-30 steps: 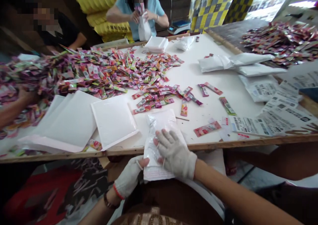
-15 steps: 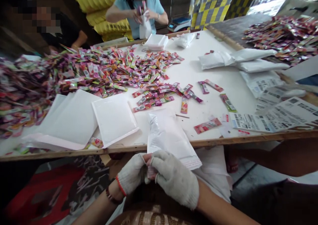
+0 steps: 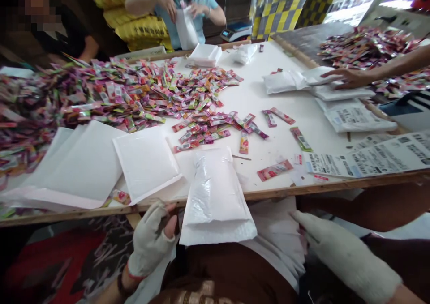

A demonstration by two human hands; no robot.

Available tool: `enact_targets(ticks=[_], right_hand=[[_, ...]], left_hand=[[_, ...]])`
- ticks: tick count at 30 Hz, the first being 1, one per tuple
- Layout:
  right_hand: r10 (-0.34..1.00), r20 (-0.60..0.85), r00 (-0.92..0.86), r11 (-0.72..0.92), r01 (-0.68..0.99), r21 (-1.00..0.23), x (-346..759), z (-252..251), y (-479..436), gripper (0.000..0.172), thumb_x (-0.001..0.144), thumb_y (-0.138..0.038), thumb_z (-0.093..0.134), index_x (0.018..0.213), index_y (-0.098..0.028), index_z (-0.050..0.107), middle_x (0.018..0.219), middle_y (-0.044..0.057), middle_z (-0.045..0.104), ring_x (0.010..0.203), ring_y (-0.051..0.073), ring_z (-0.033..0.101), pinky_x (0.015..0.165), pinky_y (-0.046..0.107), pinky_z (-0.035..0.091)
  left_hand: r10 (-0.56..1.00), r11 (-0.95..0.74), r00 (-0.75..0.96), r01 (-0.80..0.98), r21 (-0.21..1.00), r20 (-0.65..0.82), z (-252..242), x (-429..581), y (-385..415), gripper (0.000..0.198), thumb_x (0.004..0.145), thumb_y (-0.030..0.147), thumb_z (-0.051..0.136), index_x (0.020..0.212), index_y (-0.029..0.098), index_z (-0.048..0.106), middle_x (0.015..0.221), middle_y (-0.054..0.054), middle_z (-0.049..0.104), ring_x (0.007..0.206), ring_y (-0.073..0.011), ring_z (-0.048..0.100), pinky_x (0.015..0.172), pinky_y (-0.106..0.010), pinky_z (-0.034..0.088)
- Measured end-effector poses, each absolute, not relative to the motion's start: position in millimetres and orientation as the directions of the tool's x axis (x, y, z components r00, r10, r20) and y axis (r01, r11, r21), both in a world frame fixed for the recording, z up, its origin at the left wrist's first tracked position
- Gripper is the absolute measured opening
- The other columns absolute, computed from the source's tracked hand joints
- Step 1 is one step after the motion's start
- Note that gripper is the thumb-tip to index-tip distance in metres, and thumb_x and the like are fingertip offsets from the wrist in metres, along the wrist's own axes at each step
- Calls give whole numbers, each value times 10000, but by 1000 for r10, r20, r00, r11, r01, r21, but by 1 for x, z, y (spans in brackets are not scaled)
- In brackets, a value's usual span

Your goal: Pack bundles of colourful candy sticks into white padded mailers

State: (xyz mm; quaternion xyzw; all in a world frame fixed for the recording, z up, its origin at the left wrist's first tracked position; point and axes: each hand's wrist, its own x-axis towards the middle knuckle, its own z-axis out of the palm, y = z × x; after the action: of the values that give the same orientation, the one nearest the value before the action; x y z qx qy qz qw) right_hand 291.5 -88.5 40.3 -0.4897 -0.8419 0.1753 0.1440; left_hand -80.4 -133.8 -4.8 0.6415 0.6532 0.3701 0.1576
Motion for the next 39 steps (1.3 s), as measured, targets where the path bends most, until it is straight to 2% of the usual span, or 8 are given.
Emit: enact_targets(ticks=[5,10,14,19,23,27,33,39], right_hand=[[527,409,-745,849,445,-284,246,-8,-54,319,856,-156,465,1145,-198,593,1207,83,620,1182,223,512,955,440,449],[621,455,-639,776,421,-469,224,-16,-46,247,851,-133,470,1032,-228,609,992,37,700,995,171,605,834,318,495],[882,111,-458,427,678,-598,211,-1,-38,285,898,-287,395,761,-199,629,743,42,674,707,164,617,655,275,486],[901,-220,-375,287,893,-347,189,14,-14,313,874,-328,414,698,-184,628,713,81,670,683,196,607,609,285,399],[903,-311,-295,191,926,-324,182,16,2,199,781,-318,536,867,-170,637,765,90,671,733,222,610,614,291,384],[869,-383,-313,-68,691,-719,169,9,12,679,693,-259,618,1319,-162,376,856,50,680,725,186,613,629,277,433],[873,-245,-423,-237,72,-969,158,39,42,512,680,-348,657,1145,-170,535,970,59,669,806,196,622,670,303,501],[982,191,15,190,24,-981,219,94,88,550,770,-420,579,1274,-310,389,1131,23,608,944,184,607,747,316,510]], left_hand=[[702,-650,530,750,123,477,-2,-82,-116,358,824,170,530,1176,228,552,1223,-84,589,1218,-257,453,1031,-478,341],[751,-657,510,642,396,420,9,-74,-105,186,878,221,458,946,186,628,918,-37,692,903,-139,606,910,-307,435],[979,-199,180,725,659,98,16,-65,-100,337,914,326,396,699,161,596,702,-19,635,698,-124,580,673,-241,443],[977,179,-95,847,501,-190,16,-61,-79,308,837,397,509,624,174,514,576,26,540,576,-120,513,522,-228,332],[992,124,-125,929,348,-20,11,-63,-73,219,754,374,617,862,188,574,789,-22,635,719,-182,584,625,-283,417],[910,-392,324,875,282,259,4,-62,-80,339,841,332,529,1155,207,546,1199,-88,585,1156,-258,496,1002,-440,341],[891,-448,329,745,494,312,14,-80,-67,412,913,332,387,1290,182,464,1321,-109,500,1216,-224,465,1029,-390,370],[951,-309,247,766,564,186,9,-72,-11,234,857,252,490,1042,180,614,1070,-77,627,1008,-186,585,901,-297,467]])
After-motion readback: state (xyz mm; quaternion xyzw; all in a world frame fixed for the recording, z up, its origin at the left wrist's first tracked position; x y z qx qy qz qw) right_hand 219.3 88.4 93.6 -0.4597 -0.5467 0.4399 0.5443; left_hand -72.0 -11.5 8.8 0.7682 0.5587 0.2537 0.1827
